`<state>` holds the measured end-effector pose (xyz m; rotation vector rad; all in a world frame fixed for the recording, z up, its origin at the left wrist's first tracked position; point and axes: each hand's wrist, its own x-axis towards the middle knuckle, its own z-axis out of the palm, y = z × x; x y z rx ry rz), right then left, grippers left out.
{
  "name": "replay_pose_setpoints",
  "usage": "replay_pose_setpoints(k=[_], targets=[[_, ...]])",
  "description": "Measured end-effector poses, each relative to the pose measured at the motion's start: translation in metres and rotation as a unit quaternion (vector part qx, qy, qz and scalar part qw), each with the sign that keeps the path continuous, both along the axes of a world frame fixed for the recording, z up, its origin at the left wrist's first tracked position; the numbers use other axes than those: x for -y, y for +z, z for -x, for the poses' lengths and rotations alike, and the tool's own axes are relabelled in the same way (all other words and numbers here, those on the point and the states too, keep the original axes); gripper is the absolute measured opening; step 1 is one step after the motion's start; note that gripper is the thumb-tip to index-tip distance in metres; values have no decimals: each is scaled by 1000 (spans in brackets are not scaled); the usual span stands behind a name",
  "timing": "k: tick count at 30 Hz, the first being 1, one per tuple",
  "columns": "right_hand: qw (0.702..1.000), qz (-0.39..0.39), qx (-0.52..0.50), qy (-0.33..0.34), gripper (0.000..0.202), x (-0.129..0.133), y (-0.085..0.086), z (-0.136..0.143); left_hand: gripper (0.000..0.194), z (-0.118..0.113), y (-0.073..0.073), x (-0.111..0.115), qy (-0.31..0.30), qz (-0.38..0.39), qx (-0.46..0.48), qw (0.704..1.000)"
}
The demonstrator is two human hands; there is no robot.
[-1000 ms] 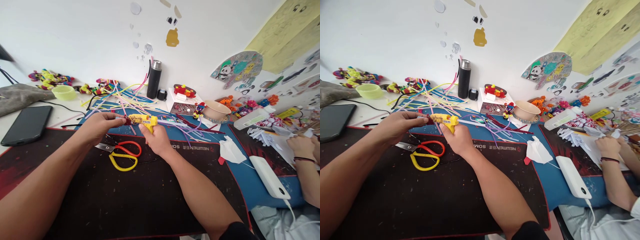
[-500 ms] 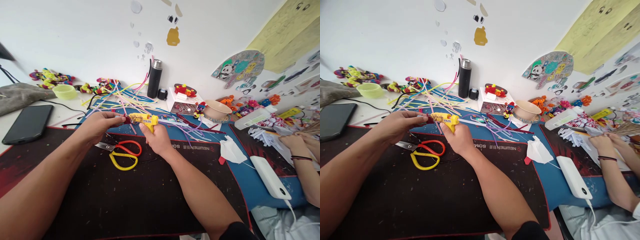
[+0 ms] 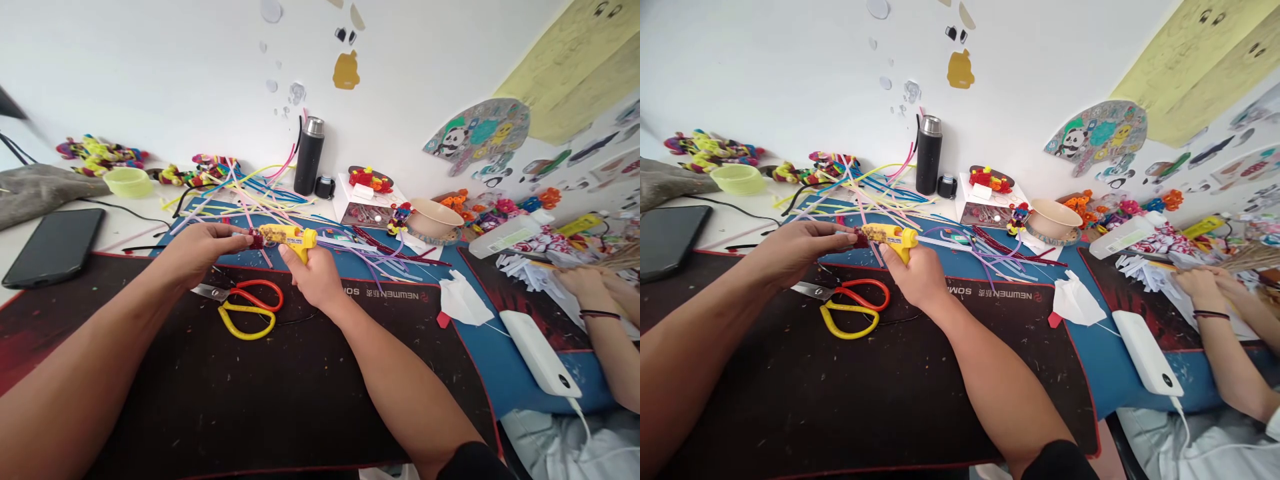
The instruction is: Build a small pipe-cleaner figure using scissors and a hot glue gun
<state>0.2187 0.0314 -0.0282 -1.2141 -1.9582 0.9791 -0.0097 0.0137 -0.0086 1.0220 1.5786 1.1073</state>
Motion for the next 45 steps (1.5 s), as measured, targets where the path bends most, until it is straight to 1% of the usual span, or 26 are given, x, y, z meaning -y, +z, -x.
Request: replay_pose_setpoints(k=[10, 18, 24, 30, 34, 39, 45], targets=[[1000, 3, 4, -2, 62, 0, 0, 0, 44, -2, 2, 1, -3, -2, -12, 1000], [1000, -1, 16, 8, 59, 0, 0, 0, 37, -3, 5, 1, 3, -18, -52, 998], [1000, -4, 15, 3, 62, -1, -1, 0, 41, -2, 3, 2, -1, -22, -70, 997], [1000, -6, 18, -1, 61, -1, 0, 0, 43, 1, 0, 2, -3, -20, -86, 996], [1000, -3, 14, -4, 60, -1, 1, 0, 43, 2, -2, 1, -2, -20, -91, 996], [1000, 3, 6, -11, 61, -1, 0, -1, 38, 0, 1, 2, 3, -19, -93, 995], [1000, 2, -2, 1, 59, 0, 0, 0, 42, -2, 5, 2, 7, -12, -69, 998]])
